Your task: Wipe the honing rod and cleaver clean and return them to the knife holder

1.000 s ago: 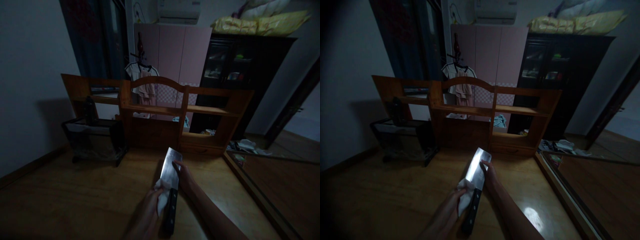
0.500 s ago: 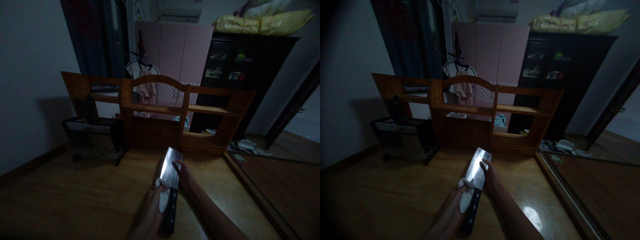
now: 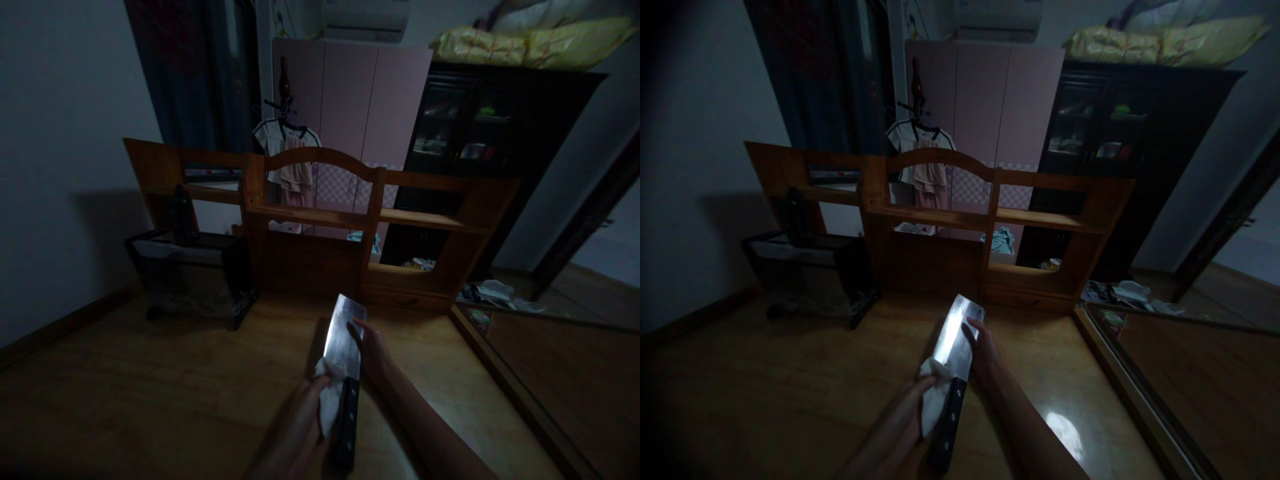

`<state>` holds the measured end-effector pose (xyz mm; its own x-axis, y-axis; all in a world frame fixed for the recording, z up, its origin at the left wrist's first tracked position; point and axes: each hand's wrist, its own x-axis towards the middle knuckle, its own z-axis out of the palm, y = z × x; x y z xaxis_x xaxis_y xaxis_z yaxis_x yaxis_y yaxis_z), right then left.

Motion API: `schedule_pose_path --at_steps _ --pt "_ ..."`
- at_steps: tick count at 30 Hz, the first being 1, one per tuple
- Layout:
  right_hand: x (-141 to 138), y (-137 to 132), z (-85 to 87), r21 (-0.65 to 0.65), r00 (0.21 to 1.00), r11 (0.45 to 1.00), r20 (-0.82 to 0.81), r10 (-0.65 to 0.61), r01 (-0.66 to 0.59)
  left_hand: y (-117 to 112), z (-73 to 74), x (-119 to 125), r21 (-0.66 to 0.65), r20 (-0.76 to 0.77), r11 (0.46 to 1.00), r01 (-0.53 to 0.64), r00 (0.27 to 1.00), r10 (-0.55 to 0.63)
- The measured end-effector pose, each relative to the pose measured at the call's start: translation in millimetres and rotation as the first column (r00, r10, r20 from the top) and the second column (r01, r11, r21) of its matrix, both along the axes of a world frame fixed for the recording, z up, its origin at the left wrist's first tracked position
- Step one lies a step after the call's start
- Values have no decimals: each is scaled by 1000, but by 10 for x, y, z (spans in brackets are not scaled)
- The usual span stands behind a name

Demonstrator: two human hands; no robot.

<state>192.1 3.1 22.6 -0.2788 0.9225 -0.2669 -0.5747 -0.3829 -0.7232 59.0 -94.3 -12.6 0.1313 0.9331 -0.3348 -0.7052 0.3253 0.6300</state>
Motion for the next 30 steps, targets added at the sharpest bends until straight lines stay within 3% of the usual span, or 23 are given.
schedule_pose_path --at_steps 4,10,17,19,22,25,28,30 --pt "4 -21 16 -85 997 995 57 53 -48 -14 -46 21 45 9 998 38 999 -38" --pt "-6 -36 5 -77 994 996 106 43 -35 -55 -47 28 48 38 997 68 997 -69" --pt "-34 -19 7 51 988 999 157 -9 1 -208 282 87 -5 105 999 47 993 -46" --pt "-32 -10 4 101 985 995 168 -36 19 -263 311 133 -2 96 999 50 994 -50" --pt "-28 -3 -5 165 986 985 152 -72 46 -310 236 167 26 -82 999 38 996 -36" --pt "-25 9 -25 206 984 978 165 -71 36 -368 181 133 65 -353 995 79 934 -51" --pt "-27 22 -31 238 983 971 176 -57 13 -480 224 95 95 -582 979 179 808 -91" --pt "-36 4 -2 223 982 975 177 -64 23 -561 244 109 153 -739 951 270 670 -71"
